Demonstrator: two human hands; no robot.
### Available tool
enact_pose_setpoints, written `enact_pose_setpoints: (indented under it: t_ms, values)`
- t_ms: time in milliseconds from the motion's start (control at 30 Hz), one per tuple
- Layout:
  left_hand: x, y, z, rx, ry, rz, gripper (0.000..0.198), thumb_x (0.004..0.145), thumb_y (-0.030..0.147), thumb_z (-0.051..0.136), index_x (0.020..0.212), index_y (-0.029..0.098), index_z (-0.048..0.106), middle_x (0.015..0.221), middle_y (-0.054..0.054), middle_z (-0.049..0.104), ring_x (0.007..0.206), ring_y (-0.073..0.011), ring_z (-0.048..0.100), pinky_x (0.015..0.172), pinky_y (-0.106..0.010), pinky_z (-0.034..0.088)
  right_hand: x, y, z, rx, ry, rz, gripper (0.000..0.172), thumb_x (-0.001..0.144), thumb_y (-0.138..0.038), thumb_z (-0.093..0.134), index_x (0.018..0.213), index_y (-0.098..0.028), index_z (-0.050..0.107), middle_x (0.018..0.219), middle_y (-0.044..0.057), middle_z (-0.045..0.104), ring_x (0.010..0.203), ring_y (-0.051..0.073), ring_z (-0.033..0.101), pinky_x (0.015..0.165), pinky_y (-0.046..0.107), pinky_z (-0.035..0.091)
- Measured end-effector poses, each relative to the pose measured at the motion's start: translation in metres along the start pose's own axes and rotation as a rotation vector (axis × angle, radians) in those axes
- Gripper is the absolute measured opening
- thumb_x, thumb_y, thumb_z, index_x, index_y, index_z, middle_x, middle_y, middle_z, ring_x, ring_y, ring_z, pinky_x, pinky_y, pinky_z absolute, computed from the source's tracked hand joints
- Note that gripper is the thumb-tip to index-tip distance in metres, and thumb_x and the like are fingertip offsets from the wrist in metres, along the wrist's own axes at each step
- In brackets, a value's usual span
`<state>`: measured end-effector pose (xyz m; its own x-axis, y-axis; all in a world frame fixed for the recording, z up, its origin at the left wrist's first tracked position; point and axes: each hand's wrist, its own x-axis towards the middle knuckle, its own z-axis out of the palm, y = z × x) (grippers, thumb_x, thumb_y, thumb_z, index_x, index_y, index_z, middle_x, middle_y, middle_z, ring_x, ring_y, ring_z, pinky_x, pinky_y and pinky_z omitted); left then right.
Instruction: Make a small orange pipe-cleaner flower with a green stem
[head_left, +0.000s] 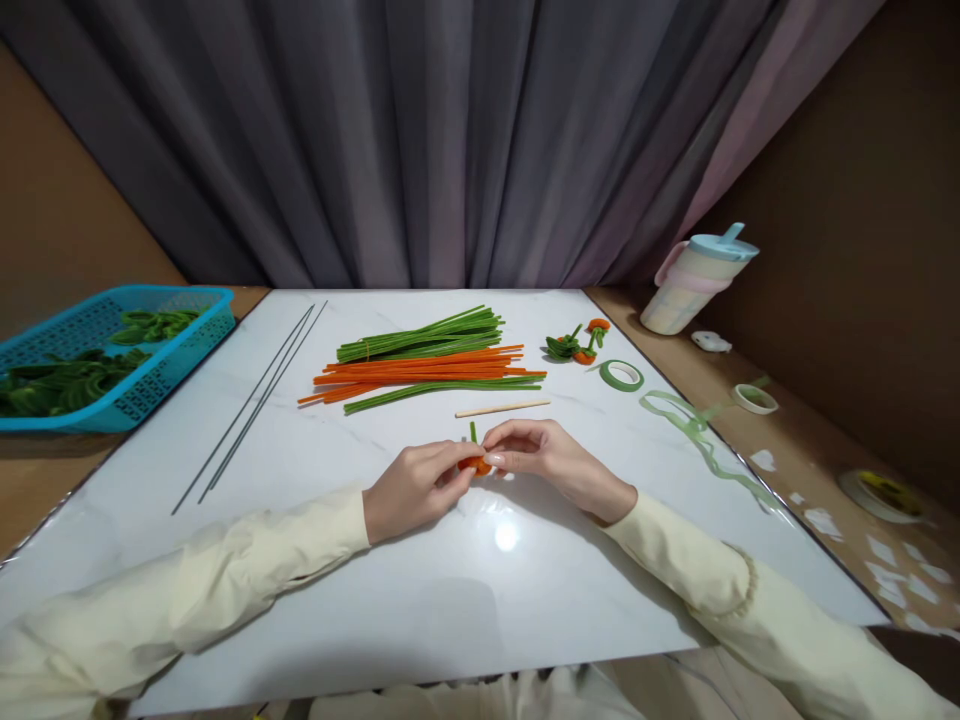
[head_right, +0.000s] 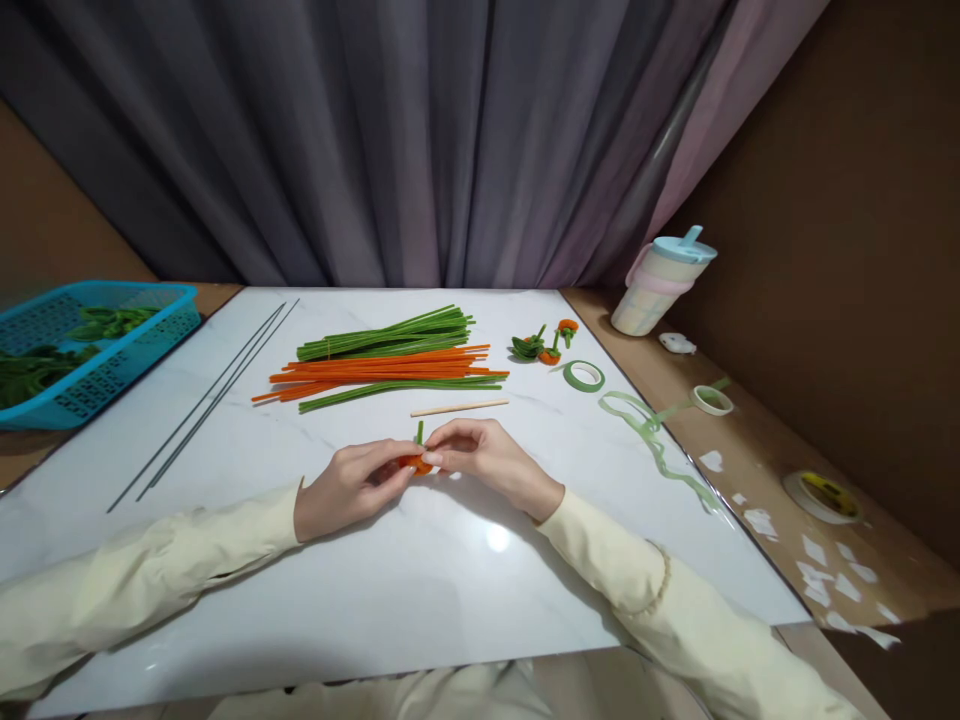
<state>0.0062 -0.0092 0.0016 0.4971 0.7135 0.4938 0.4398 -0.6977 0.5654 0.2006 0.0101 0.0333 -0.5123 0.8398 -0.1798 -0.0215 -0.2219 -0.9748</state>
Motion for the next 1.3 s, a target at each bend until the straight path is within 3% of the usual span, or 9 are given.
enact_pose_setpoints:
  t_ms: [200, 433, 1000, 1300]
  values:
    - [0.0, 0.0, 0.001, 0.01, 0.004, -0.006, 0.02, 0.085, 0.017, 0.046, 0.103, 0.018, 0.056, 0.084, -0.003, 0.065, 0.057, -0.0087, 0.052, 0.06, -0.02, 0.045, 0.0, 0.001, 0.001, -0.054, 0.032, -0.021, 0.025, 0.064, -0.03, 0.073, 0.08, -0.014, 0.063, 0.075, 0.002, 0.063, 0.065, 0.009, 0.055, 0.064, 0.023, 0.046]
    - [-0.001, -0.001, 0.002, 0.043, 0.029, -0.058, 0.013, 0.084, 0.02, 0.047, 0.096, 0.018, 0.05, 0.066, 0.003, 0.056, 0.05, -0.0071, 0.048, 0.052, -0.017, 0.041, 0.001, 0.007, 0.0, -0.132, 0.056, -0.058, 0.025, 0.065, -0.032, 0.073, 0.081, -0.015, 0.064, 0.076, 0.001, 0.064, 0.066, 0.01, 0.057, 0.065, 0.025, 0.048]
    - [-0.003, -0.005, 0.004, 0.103, 0.062, 0.109, 0.016, 0.084, 0.015, 0.049, 0.1, 0.018, 0.05, 0.081, 0.0, 0.064, 0.054, -0.0064, 0.053, 0.057, -0.017, 0.045, 0.002, 0.01, 0.001, -0.107, 0.057, -0.047, 0.026, 0.064, -0.032, 0.074, 0.079, -0.015, 0.062, 0.074, 0.002, 0.063, 0.066, 0.011, 0.057, 0.064, 0.026, 0.047]
    - [-0.002, -0.004, 0.003, 0.098, 0.048, 0.113, 0.024, 0.084, 0.014, 0.049, 0.107, 0.017, 0.052, 0.082, -0.002, 0.066, 0.054, -0.0073, 0.054, 0.056, -0.019, 0.046, 0.001, 0.008, 0.001, -0.103, 0.053, -0.026, 0.026, 0.064, -0.032, 0.074, 0.078, -0.015, 0.06, 0.072, 0.001, 0.062, 0.063, 0.011, 0.055, 0.064, 0.026, 0.045]
